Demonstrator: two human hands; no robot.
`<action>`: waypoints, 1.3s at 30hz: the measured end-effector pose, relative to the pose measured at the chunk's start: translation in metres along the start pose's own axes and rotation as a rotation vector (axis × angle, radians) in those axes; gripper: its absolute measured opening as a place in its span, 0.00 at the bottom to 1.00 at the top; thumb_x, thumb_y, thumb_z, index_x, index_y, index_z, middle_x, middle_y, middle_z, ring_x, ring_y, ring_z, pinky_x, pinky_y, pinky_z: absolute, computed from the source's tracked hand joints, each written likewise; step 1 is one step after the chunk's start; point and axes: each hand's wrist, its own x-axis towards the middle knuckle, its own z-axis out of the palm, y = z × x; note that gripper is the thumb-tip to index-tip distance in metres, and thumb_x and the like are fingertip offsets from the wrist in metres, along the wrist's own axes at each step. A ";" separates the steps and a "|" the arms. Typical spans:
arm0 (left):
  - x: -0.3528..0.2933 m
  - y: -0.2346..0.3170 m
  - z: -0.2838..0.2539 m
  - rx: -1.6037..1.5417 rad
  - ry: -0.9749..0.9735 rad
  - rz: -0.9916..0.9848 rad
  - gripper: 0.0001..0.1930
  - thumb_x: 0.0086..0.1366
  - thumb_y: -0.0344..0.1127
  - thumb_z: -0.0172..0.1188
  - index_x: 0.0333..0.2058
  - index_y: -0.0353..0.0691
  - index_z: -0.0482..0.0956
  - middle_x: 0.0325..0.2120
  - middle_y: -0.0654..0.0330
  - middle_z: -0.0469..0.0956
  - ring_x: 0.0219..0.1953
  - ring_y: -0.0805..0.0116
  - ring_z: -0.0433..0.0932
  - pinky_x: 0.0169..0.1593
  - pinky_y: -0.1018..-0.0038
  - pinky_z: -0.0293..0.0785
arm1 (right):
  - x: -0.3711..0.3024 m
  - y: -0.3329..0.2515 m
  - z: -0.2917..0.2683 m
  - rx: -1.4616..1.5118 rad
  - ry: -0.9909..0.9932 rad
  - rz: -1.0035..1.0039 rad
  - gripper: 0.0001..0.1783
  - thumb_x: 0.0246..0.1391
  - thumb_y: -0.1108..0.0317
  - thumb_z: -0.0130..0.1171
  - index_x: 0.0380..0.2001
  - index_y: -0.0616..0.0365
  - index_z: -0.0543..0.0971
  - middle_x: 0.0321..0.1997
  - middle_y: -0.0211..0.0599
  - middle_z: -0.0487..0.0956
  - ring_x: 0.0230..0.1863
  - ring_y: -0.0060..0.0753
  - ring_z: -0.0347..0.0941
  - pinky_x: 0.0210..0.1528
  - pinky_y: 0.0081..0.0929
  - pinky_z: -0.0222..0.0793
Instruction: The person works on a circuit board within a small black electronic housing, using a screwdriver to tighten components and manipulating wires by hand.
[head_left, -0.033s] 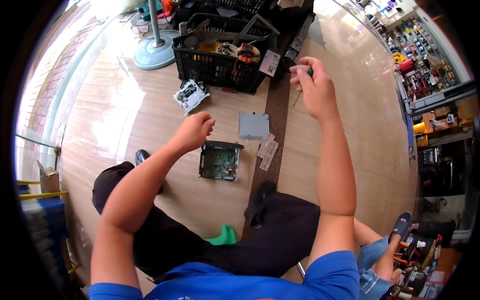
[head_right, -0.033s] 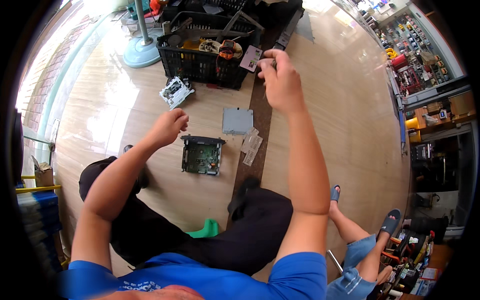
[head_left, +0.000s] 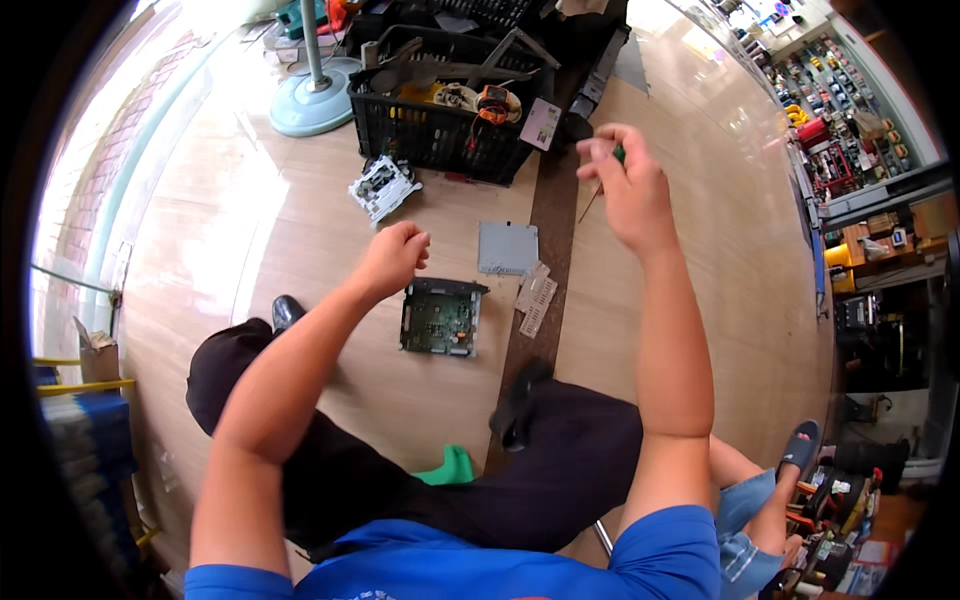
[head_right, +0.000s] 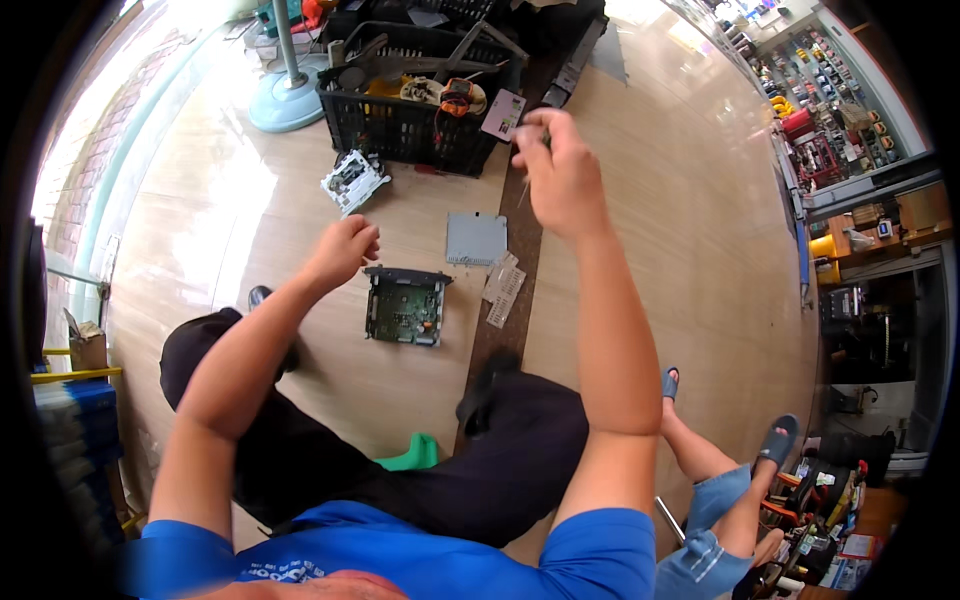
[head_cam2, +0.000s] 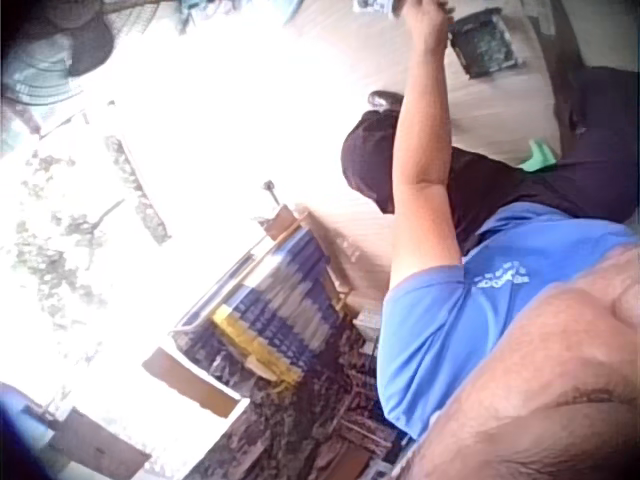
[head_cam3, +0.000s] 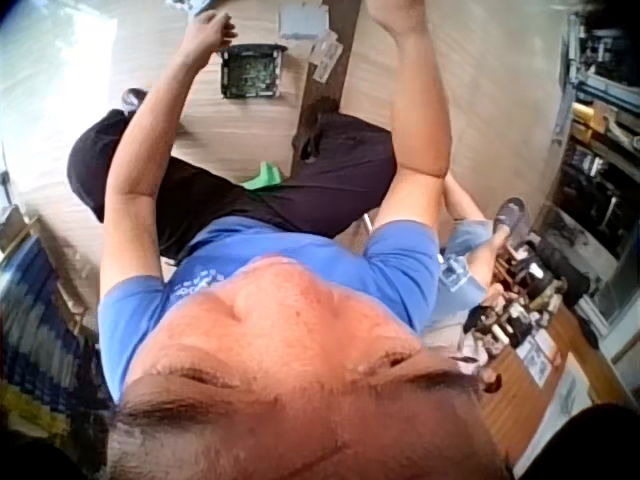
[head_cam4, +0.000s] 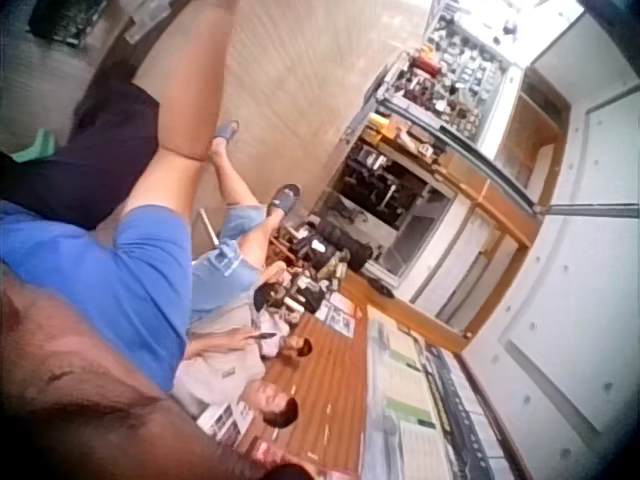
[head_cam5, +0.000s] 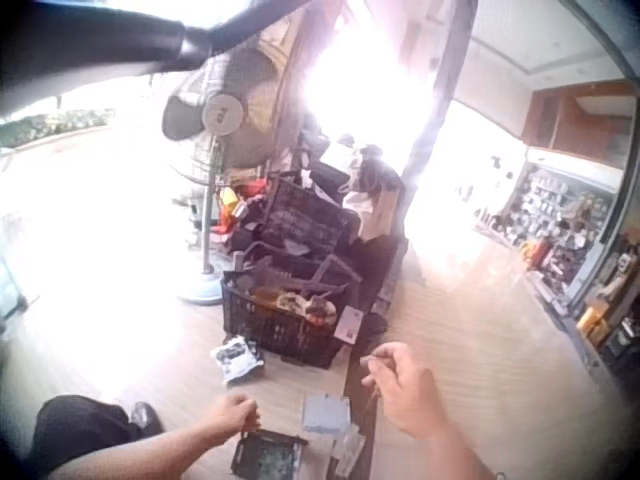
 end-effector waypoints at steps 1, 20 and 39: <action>-0.003 -0.016 0.002 -0.275 0.081 -0.199 0.12 0.70 0.38 0.50 0.33 0.36 0.75 0.26 0.57 0.79 0.27 0.64 0.78 0.33 0.68 0.75 | -0.021 -0.009 0.007 0.034 -0.062 0.048 0.10 0.64 0.70 0.49 0.45 0.61 0.72 0.41 0.37 0.81 0.34 0.20 0.76 0.33 0.20 0.71; -0.102 -0.082 0.130 -1.561 -0.250 -0.388 0.16 0.75 0.42 0.39 0.38 0.40 0.73 0.34 0.56 0.79 0.37 0.62 0.80 0.44 0.65 0.79 | -0.191 0.024 0.127 0.341 0.017 0.270 0.06 0.59 0.76 0.50 0.40 0.62 0.73 0.35 0.44 0.81 0.37 0.34 0.80 0.39 0.29 0.75; -0.094 -0.080 0.136 -1.694 -0.330 -0.375 0.15 0.75 0.42 0.41 0.38 0.39 0.73 0.36 0.55 0.79 0.40 0.61 0.80 0.48 0.65 0.78 | -0.198 0.044 0.125 0.323 -0.064 0.259 0.07 0.62 0.79 0.47 0.42 0.63 0.71 0.42 0.40 0.79 0.43 0.25 0.76 0.46 0.24 0.75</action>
